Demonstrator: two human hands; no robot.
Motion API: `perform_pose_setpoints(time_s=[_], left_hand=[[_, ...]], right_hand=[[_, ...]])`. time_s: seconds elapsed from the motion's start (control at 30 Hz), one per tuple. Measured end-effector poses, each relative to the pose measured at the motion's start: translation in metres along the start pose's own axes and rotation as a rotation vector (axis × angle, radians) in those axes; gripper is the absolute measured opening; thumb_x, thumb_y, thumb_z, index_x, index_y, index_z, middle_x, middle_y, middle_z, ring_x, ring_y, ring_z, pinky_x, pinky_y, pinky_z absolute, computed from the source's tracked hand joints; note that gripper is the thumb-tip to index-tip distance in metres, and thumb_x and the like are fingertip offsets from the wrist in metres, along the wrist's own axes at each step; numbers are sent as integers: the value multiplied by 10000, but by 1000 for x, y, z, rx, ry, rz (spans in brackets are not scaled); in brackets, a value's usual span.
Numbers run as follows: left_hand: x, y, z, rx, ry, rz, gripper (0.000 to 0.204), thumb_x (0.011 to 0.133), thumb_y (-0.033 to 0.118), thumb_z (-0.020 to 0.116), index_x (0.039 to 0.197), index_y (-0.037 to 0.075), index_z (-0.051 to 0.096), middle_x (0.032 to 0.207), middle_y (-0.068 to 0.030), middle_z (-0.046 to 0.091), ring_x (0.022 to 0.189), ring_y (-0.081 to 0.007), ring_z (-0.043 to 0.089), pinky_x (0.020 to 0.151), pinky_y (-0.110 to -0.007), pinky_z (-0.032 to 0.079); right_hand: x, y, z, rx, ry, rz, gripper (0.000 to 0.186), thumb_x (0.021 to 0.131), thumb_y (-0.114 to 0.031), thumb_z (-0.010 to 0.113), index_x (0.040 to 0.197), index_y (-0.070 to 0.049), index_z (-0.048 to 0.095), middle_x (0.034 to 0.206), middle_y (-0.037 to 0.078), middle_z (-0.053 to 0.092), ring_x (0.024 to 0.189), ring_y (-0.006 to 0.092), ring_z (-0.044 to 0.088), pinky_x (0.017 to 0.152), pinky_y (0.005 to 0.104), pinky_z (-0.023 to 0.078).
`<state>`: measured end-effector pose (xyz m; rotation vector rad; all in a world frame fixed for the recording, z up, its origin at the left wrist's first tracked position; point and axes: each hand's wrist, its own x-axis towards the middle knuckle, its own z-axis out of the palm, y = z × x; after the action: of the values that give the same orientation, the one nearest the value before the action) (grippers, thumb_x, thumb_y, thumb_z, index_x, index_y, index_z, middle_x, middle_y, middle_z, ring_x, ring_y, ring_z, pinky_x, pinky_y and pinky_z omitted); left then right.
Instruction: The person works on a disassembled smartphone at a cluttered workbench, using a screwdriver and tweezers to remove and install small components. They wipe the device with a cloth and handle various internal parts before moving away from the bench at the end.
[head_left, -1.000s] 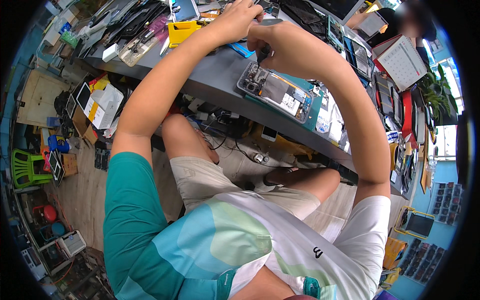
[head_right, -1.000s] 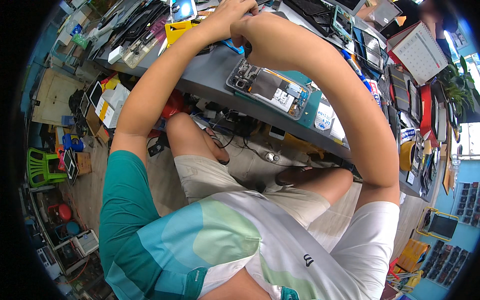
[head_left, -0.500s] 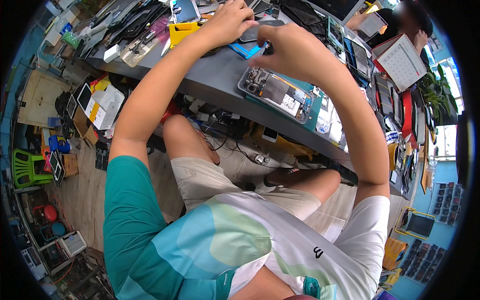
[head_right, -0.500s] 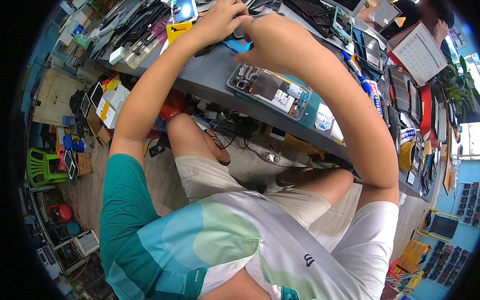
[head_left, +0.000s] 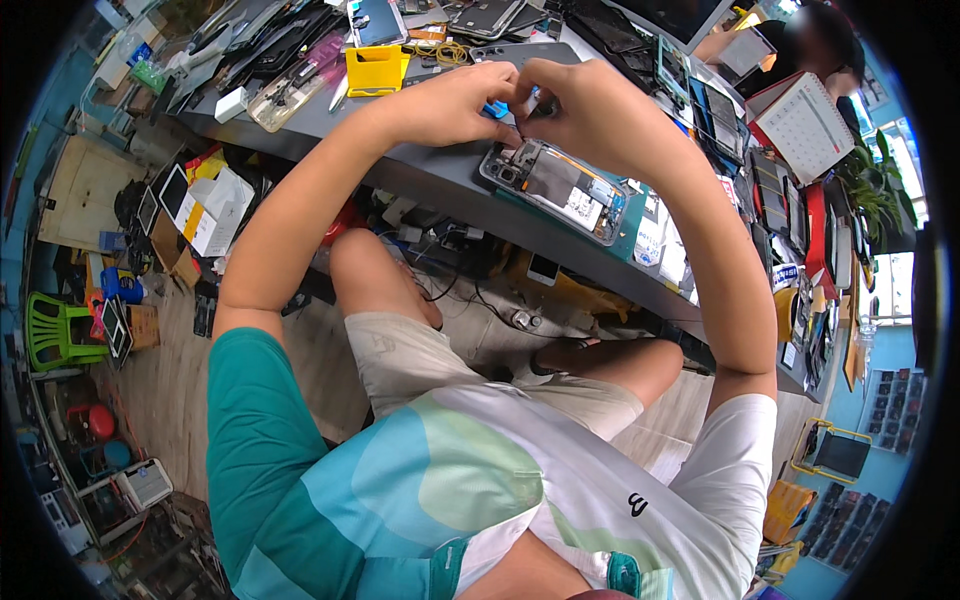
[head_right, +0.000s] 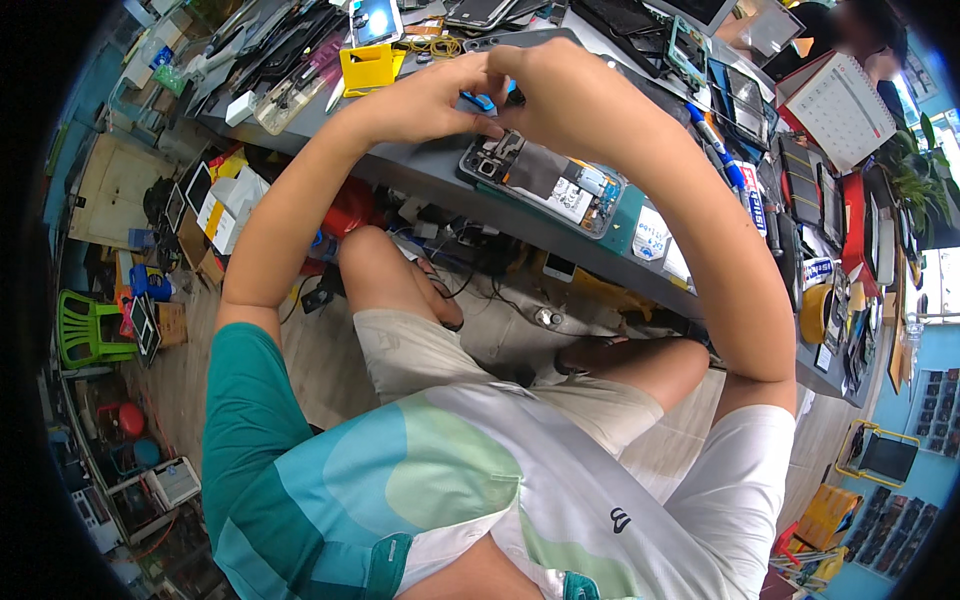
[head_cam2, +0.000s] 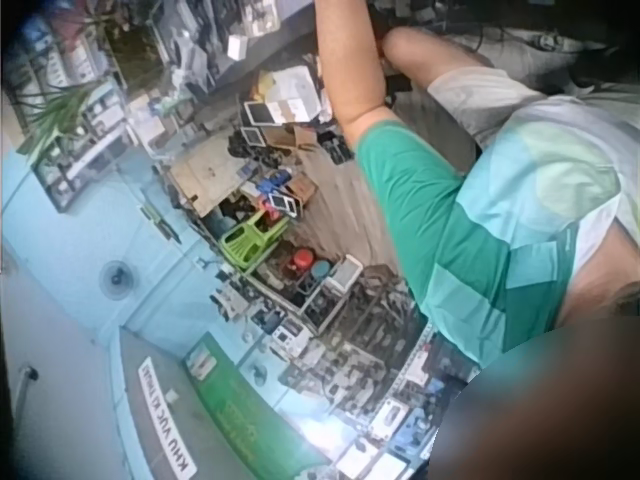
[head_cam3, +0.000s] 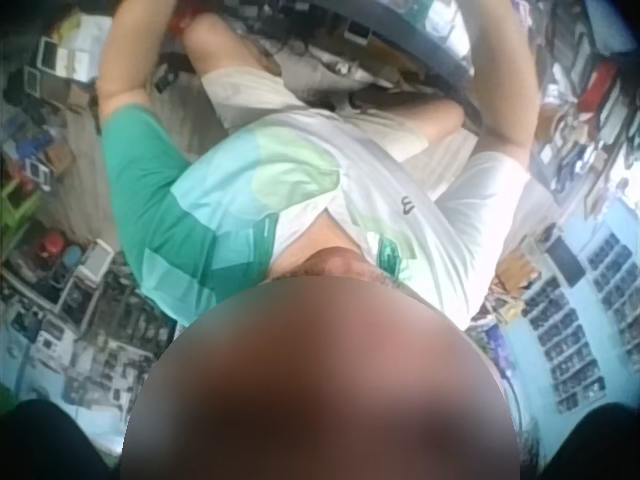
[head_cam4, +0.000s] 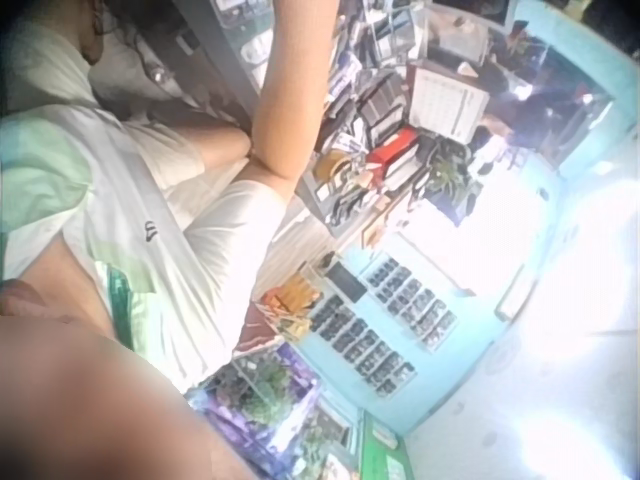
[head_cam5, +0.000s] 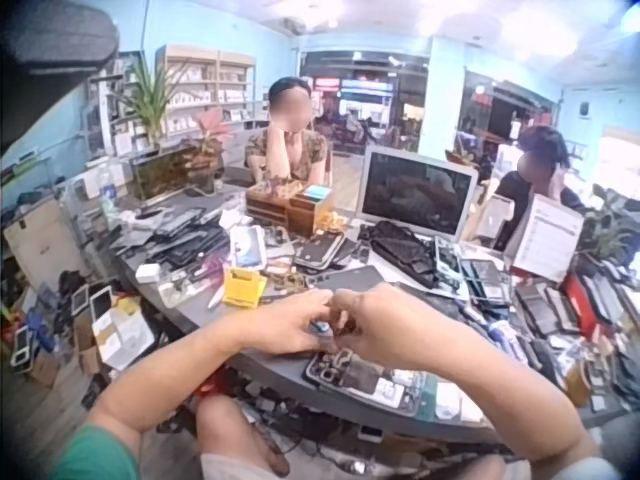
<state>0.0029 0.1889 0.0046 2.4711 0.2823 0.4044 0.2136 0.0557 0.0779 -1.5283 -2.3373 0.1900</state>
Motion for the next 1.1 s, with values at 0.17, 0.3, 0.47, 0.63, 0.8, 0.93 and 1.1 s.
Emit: perform_pose_setpoints(time_s=[0.17,0.3,0.47,0.63,0.8,0.93,1.1], left_hand=[[3,-9,8,68,97,191,309,971,295,914,1128,64,782,1251,-115,671,1264,-330,647,1085,-452,530],[6,-11,5,79,31,226,268,974,250,903,1130,68,783,1211,-116,667,1239,-340,636,1098,-457,514],[4,0,2,68,-19,139,244,996,232,881,1118,57,763,1214,-101,648,1251,-325,616,1112,-453,501],[0,7,4,68,-31,130,208,1016,190,850,1118,48,739,1214,-112,635,1259,-337,594,1125,-455,490],[-6,17,11,224,5,163,153,1092,177,743,1158,68,660,1260,-130,591,1265,-366,573,1144,-475,472],[-7,16,12,255,47,196,134,1097,164,731,1155,66,661,1244,-139,590,1251,-372,575,1134,-476,474],[24,-18,-6,225,213,175,163,1103,193,732,1158,54,666,1235,-144,617,1254,-366,583,1118,-466,480]], right_hand=[[-4,-2,2,7,16,65,384,896,-262,939,1187,-57,795,1005,231,822,958,454,804,851,543,637],[-10,-4,-2,61,25,5,396,901,-313,954,1151,-55,786,1021,243,822,1032,480,792,893,559,632],[-17,-5,-3,150,59,37,263,901,-137,881,1100,10,792,960,222,835,923,448,814,849,511,643],[-28,-1,-13,208,145,95,256,908,-89,848,1121,38,783,981,247,832,946,402,837,855,446,654],[-43,1,-23,219,155,101,266,909,-90,858,1120,48,773,1000,233,834,920,378,839,850,442,656],[-49,2,-21,226,166,99,258,906,-84,866,1103,50,766,983,220,836,891,376,837,838,434,655],[-46,-1,-11,289,134,193,257,941,-112,891,1128,26,780,935,194,842,847,297,853,805,391,651]])
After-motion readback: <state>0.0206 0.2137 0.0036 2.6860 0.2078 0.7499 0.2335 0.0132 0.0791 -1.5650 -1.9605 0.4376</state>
